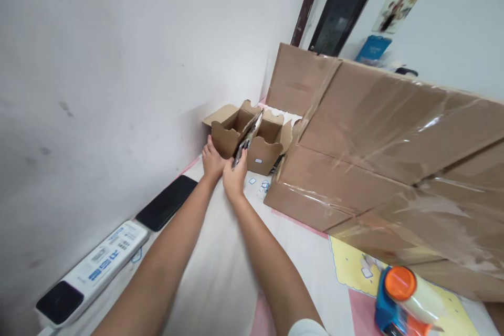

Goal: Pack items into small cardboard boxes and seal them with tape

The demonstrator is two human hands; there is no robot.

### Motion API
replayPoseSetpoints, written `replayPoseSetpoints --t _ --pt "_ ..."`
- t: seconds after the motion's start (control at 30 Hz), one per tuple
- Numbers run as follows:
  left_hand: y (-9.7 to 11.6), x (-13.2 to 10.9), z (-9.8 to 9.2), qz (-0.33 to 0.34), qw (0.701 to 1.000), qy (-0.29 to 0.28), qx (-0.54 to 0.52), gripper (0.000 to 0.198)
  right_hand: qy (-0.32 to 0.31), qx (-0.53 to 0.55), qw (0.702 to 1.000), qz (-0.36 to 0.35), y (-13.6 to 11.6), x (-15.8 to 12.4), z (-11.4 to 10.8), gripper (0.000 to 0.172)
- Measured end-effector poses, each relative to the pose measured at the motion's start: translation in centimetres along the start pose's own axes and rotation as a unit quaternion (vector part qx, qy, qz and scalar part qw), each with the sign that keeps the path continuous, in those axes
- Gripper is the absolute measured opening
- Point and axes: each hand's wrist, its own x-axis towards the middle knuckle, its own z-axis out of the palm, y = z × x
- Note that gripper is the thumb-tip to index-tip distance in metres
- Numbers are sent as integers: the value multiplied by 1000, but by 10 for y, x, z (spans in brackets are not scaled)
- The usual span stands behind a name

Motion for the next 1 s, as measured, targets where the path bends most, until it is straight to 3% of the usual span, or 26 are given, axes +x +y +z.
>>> replayPoseSetpoints --t 0.1,0.27,0.33,0.5,0.63,0.73,0.83,0.93,1.0 --pt "0 -3 -4 -3 999 5 37 117 23 -54 998 -37 -5 -5 -3 68" --pt "3 -6 -4 -11 997 0 75 104 -27 -210 963 -166 -21 5 -11 65" --pt "2 -5 -2 -16 997 1 78 95 -39 -265 953 -144 -33 12 -9 64" --pt "2 -5 1 -39 996 3 83 70 -74 -395 916 -3 -74 32 1 72" --pt "7 -9 -3 -36 997 11 75 75 -95 -424 897 80 -101 53 0 73" --pt "8 -13 -7 -23 998 11 59 88 -135 -412 893 121 -106 61 -3 90" --pt "5 -12 -8 -3 999 2 35 92 -120 -340 924 125 -91 57 -3 99" --pt "4 -11 -7 5 1000 2 11 97 -66 -189 974 110 -66 48 -2 90" --pt "8 -11 -9 5 1000 7 -1 101 -54 -79 991 93 -52 43 -6 77"
